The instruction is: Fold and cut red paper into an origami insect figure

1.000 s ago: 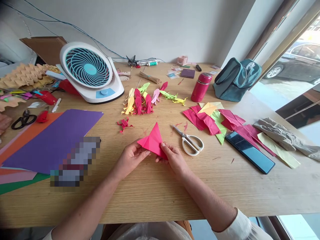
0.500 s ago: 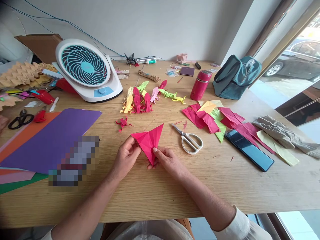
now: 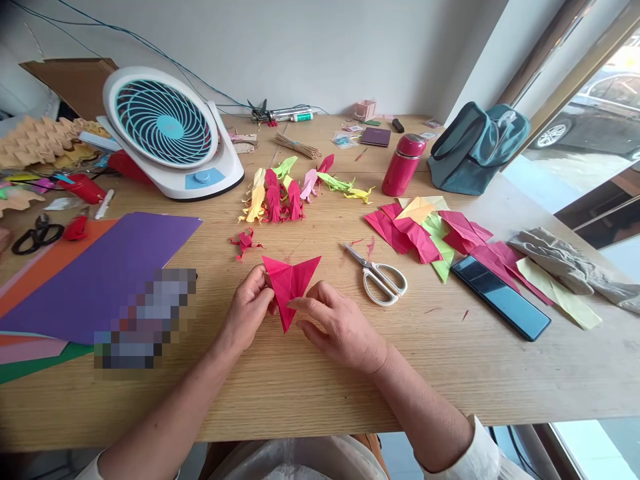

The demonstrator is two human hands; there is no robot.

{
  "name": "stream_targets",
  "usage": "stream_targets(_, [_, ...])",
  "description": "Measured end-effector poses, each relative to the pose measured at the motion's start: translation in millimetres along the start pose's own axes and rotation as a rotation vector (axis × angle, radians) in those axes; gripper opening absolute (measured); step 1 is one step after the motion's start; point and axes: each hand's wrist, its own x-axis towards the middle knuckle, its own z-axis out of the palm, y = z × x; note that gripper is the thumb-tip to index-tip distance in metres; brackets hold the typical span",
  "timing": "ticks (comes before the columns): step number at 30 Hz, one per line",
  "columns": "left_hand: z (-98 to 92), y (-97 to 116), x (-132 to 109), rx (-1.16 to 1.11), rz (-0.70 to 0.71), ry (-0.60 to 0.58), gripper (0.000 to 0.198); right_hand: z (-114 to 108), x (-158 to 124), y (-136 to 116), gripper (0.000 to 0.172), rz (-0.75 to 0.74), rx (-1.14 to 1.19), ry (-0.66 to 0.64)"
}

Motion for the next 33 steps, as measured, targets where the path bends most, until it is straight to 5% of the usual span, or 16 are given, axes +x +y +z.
stream_targets(7, [3.6, -1.9, -2.0, 0.01, -0.024, -0.068, 0.019, 6.0, -2.6, 1.5, 0.023, -0.069, -0.059, 0.053])
stream_targets(18, [12.6, 7.2, -15.0, -0.016, -0.04, -0.304, 0.023, 3.0, 1.5, 1.0, 0.02, 0.085, -0.204, 0.38])
stream_targets(21, [17.0, 2.7, -17.1, -0.068, -0.021, -0.345, 0.035, 1.0, 2.5, 0.5, 0.021, 0.102, -0.162, 0.379])
stream_targets(27, [21.5, -11.1, -14.8, 0.028, 0.026, -0.177, 0.061, 0.9, 3.9, -1.9, 0.019, 0.154, 0.077, 0.408])
stream_targets(33, [15.0, -1.5, -14.3, 0.248, 0.197, -0.031, 0.03, -2.5, 2.7, 3.6, 0.008, 0.312, 0.249, 0.518])
